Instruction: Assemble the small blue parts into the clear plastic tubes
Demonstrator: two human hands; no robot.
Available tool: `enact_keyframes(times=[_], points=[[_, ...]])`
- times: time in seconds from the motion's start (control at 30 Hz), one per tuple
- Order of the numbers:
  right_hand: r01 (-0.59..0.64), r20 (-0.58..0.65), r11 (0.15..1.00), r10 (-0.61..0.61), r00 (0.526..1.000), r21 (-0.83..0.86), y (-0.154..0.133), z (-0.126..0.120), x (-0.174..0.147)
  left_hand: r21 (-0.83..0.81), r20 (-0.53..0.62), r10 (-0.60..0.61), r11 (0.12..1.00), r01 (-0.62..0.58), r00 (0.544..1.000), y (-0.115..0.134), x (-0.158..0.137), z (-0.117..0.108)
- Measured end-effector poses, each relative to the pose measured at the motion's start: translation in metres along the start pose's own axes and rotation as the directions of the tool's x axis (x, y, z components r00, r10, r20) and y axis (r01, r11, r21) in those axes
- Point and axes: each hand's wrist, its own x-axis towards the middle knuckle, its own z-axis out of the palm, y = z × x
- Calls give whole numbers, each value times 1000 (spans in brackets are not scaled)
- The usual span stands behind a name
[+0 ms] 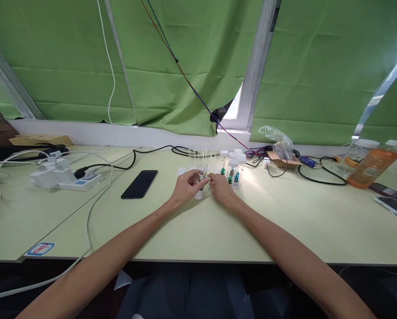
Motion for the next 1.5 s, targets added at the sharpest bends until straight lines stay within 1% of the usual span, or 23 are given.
enact_keyframes(times=[0.2,0.43,0.67,0.8,0.97,1.1,1.5], points=[[-49,52,998,51,997,-41,3,-1,0,33,32,-27,999,26,999,-4,1,1],[-26,88,995,35,995,-100,0,-5,-2,103,52,-18,995,13,998,-4,5,0],[-36,132,989,55,990,-141,-2,-6,-6,100,72,-18,995,11,997,-9,5,0],[-18,150,988,42,988,-155,-6,-9,-6,112,71,-4,994,-4,997,-10,5,1],[11,174,990,14,985,-138,-8,-11,-5,124,92,-16,992,5,996,-9,4,0],[41,165,990,-19,986,-136,-5,-8,-4,141,95,-17,990,3,995,-8,3,0],[52,186,962,-2,983,-267,-4,-1,2,126,77,-7,992,-3,997,-9,3,2]])
